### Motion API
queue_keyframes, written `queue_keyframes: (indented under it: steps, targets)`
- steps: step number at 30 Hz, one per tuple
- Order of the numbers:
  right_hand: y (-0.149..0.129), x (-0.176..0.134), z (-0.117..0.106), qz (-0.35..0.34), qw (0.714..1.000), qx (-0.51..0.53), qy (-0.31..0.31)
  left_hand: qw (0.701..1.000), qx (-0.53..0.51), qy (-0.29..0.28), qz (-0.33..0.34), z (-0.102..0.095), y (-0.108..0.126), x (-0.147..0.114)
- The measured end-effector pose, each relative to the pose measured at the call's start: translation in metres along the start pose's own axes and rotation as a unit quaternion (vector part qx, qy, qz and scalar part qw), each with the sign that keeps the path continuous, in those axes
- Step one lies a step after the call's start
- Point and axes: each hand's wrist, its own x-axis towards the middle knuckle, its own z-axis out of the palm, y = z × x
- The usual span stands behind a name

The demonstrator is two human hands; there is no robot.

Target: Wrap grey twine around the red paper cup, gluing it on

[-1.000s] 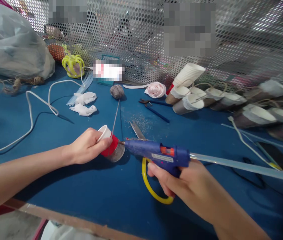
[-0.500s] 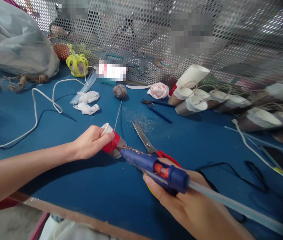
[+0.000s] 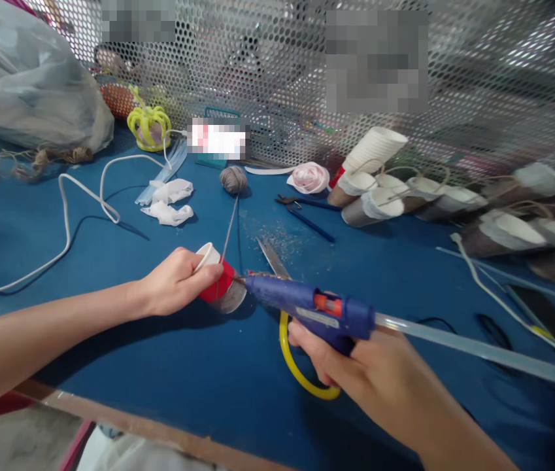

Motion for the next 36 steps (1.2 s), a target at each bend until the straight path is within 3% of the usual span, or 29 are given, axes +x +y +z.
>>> queue_keyframes:
  steps: [12,20,23,26,28,32,36]
  targets:
    - [0.0,0.02,-0.002,0.147,0.973,0.165,-0.071,1.0,0.027,0.002,0.008,0.0,0.001,-0.001]
    - [0.006,0.026,-0.002,0.16,0.954,0.237,-0.088,1.0,0.018,-0.006,0.012,0.0,0.001,0.0]
    - [0.014,0.029,-0.008,0.183,0.943,0.274,-0.035,1.0,0.015,-0.011,0.022,0.0,0.002,-0.001]
    - [0.034,0.034,-0.017,0.248,0.923,0.268,0.122,0.999,0.032,-0.004,0.031,0.0,0.003,-0.003]
    - [0.053,0.039,-0.022,0.273,0.912,0.244,0.186,0.998,0.046,0.003,0.036,0.0,0.003,-0.003]
    - [0.089,0.046,-0.022,0.322,0.905,0.204,0.191,0.997,0.055,0.003,0.06,0.001,0.004,-0.003]
    - [0.105,0.048,-0.017,0.377,0.899,0.151,0.164,0.996,0.06,0.009,0.07,0.001,0.007,-0.005]
